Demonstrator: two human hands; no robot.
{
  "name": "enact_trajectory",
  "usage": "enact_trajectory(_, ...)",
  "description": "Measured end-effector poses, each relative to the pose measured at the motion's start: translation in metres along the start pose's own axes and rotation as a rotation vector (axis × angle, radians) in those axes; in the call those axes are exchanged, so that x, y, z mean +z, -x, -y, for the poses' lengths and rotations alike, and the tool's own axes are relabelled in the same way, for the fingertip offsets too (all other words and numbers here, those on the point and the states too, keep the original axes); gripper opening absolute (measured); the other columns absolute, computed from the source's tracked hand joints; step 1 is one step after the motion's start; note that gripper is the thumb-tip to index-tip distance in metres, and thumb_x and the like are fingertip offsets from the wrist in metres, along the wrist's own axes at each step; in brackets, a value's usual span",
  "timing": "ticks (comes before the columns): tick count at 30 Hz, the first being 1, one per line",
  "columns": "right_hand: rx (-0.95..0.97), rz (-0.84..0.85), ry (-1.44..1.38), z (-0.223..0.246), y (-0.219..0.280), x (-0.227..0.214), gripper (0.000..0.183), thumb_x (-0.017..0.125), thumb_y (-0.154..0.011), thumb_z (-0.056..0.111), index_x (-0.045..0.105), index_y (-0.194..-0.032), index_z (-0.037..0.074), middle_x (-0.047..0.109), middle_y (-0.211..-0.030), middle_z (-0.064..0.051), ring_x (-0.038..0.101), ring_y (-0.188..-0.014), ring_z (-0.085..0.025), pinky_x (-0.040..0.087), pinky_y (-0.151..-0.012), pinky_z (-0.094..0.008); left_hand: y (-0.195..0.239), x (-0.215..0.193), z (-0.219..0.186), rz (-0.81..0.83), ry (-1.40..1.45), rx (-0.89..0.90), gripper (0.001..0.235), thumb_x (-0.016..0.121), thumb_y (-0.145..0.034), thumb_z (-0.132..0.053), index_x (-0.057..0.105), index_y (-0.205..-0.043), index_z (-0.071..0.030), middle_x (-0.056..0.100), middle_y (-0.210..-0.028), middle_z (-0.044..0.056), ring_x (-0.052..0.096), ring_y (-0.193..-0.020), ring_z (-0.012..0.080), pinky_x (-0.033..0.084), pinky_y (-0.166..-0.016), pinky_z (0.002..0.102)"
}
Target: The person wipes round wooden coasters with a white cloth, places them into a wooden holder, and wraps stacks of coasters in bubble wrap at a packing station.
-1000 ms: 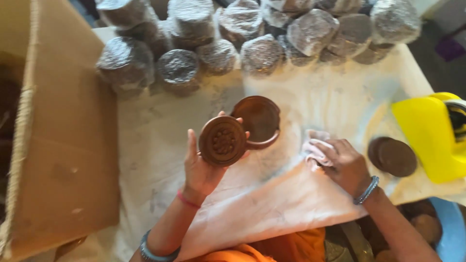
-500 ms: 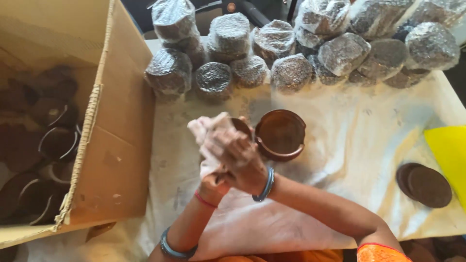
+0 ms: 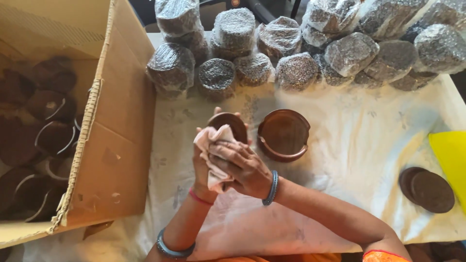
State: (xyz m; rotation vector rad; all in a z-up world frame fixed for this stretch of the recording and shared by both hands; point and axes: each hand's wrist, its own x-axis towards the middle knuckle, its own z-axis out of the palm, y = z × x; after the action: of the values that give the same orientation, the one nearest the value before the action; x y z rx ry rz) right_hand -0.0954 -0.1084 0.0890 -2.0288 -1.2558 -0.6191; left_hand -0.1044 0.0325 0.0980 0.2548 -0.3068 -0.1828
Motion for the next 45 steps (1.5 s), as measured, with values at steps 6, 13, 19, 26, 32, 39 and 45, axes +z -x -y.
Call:
enact_trajectory(6,0.177,-0.025,0.045,-0.03,0.006,0.0,0.061,0.075,-0.089,0.028,0.059,-0.143,0.005,0.05,-0.152,-0.016,0.049,-0.142,-0.037,0.04,-0.117,-0.052,0.005,-0.012,0.009,-0.316,-0.222,0.036,0.076,0.042,-0.107,-0.053,0.029,-0.166,-0.008,0.037,-0.166,0.011,0.045,-0.144,0.0256,0.041,-0.119,0.043)
enact_trajectory(13,-0.026,0.02,0.064,-0.009,0.003,0.001,0.062,0.073,-0.093,0.041,0.057,-0.146,0.013,0.05,-0.153,-0.01,0.047,-0.146,-0.032,0.038,-0.121,-0.054,0.018,-0.026,0.014,0.029,-0.173,-0.059,0.063,0.043,-0.11,-0.043,0.03,-0.163,-0.013,0.044,-0.158,0.016,0.052,-0.139,0.0306,0.041,-0.119,0.045)
enact_trajectory(19,0.179,-0.087,0.182,-0.023,-0.008,-0.02,0.066,0.071,-0.089,0.026,0.05,-0.147,0.004,0.05,-0.148,-0.02,0.048,-0.14,-0.039,0.037,-0.116,-0.054,0.009,-0.005,0.015,-0.249,-0.133,-0.092,0.071,0.039,-0.104,-0.054,0.031,-0.161,-0.014,0.048,-0.155,0.005,0.052,-0.137,0.0212,0.042,-0.115,0.045)
enact_trajectory(26,0.433,-0.222,-0.283,-0.011,0.011,-0.01,0.067,0.059,-0.084,0.004,0.047,-0.15,0.002,0.059,-0.127,-0.02,0.063,-0.119,-0.036,0.053,-0.104,-0.044,0.01,-0.056,0.003,-0.487,-0.247,0.114,0.064,0.048,-0.109,-0.05,0.042,-0.149,-0.002,0.062,-0.134,0.01,0.06,-0.123,0.0231,0.048,-0.11,0.043)
enact_trajectory(32,0.299,-0.089,-0.206,0.003,0.009,-0.008,0.063,0.074,-0.086,0.023,0.053,-0.143,0.006,0.063,-0.123,-0.018,0.065,-0.112,-0.032,0.053,-0.095,-0.044,0.003,-0.013,0.01,-0.454,-0.378,0.054,0.057,0.041,-0.106,-0.051,0.05,-0.142,-0.008,0.065,-0.121,0.007,0.064,-0.106,0.0189,0.054,-0.098,0.034)
enact_trajectory(39,0.213,-0.145,-0.037,-0.002,0.0,-0.001,0.053,0.066,-0.093,0.028,0.057,-0.143,0.011,0.054,-0.148,-0.017,0.051,-0.142,-0.038,0.04,-0.119,-0.053,0.029,-0.035,0.022,-0.228,0.095,-0.068,0.068,0.037,-0.112,-0.063,0.044,-0.15,-0.007,0.062,-0.132,0.011,0.065,-0.115,0.024,0.054,-0.103,0.04)
enact_trajectory(45,0.291,-0.149,-0.08,0.004,0.007,0.005,0.059,0.066,-0.094,0.024,0.054,-0.149,0.007,0.05,-0.154,-0.018,0.048,-0.147,-0.04,0.041,-0.122,-0.054,0.023,-0.014,0.003,-0.028,0.112,0.004,0.077,0.039,-0.11,-0.063,0.034,-0.163,-0.009,0.051,-0.153,0.013,0.059,-0.131,0.0287,0.049,-0.111,0.045)
